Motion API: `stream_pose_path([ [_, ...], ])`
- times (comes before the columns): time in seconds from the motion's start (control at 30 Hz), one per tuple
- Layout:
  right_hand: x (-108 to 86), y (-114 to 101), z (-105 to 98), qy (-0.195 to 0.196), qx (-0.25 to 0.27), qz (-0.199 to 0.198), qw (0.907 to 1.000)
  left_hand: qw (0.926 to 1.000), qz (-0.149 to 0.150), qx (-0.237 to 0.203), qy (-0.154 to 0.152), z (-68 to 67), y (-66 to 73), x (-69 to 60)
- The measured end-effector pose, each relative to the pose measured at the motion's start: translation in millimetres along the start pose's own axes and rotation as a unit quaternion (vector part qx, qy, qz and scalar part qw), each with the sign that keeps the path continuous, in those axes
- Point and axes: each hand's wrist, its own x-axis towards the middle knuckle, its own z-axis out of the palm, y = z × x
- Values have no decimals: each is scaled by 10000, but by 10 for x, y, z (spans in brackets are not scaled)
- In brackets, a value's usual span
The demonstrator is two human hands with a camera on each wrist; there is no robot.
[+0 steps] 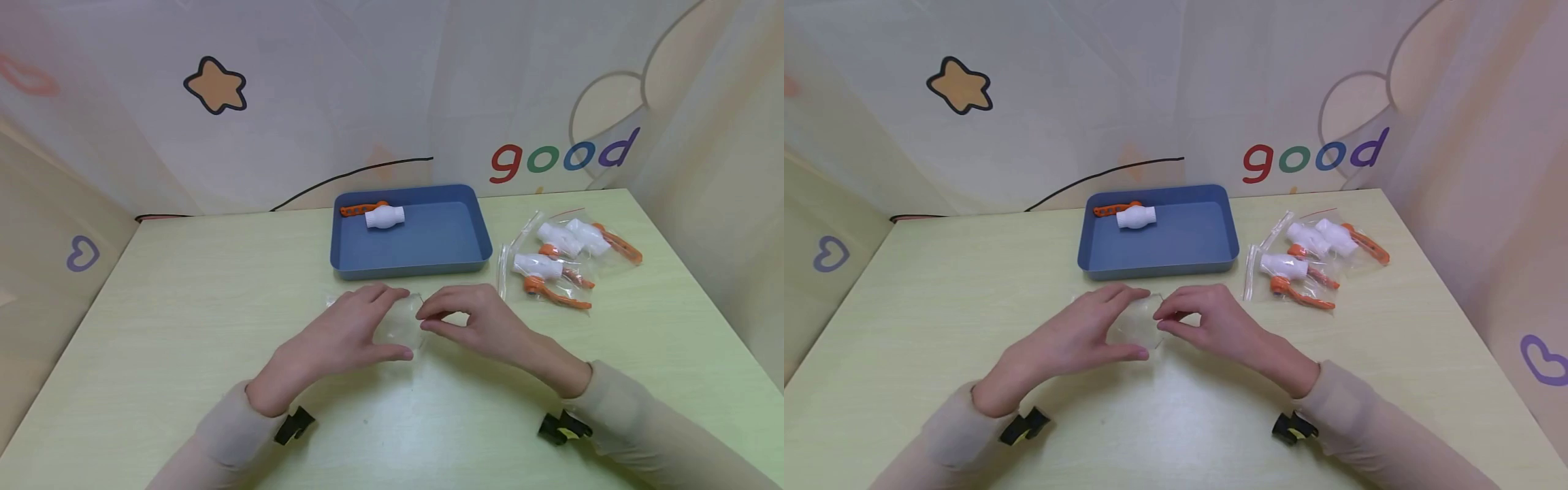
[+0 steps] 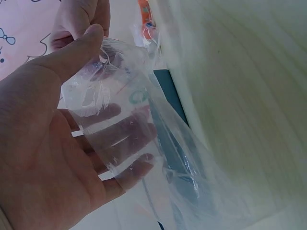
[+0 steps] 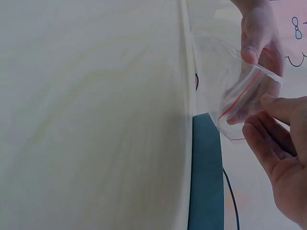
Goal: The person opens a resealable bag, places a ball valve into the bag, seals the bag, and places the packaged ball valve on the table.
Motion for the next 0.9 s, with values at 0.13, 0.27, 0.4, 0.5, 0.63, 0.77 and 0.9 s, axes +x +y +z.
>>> stream_pose_path([
  [0.13,0,-6,36,-161,131,371,9991,10000,40,62,5,14,16,13],
  [0.27,5,-14,48,-314,269,777,9961,9999,-14,105,23,17,33,16],
  [0.4,16,-27,48,-466,371,1050,9927,9999,-68,114,35,22,43,20],
  [0.5,25,-45,44,-593,406,1272,9893,9999,-79,105,79,24,51,19],
  [0.63,27,-67,39,-704,441,1520,9849,9998,-73,97,157,28,55,19],
  [0.77,22,-70,38,-718,547,1571,9834,9998,-46,85,198,32,56,20],
  [0.9,21,-74,37,-663,610,1630,9825,9997,-42,81,222,29,64,20],
])
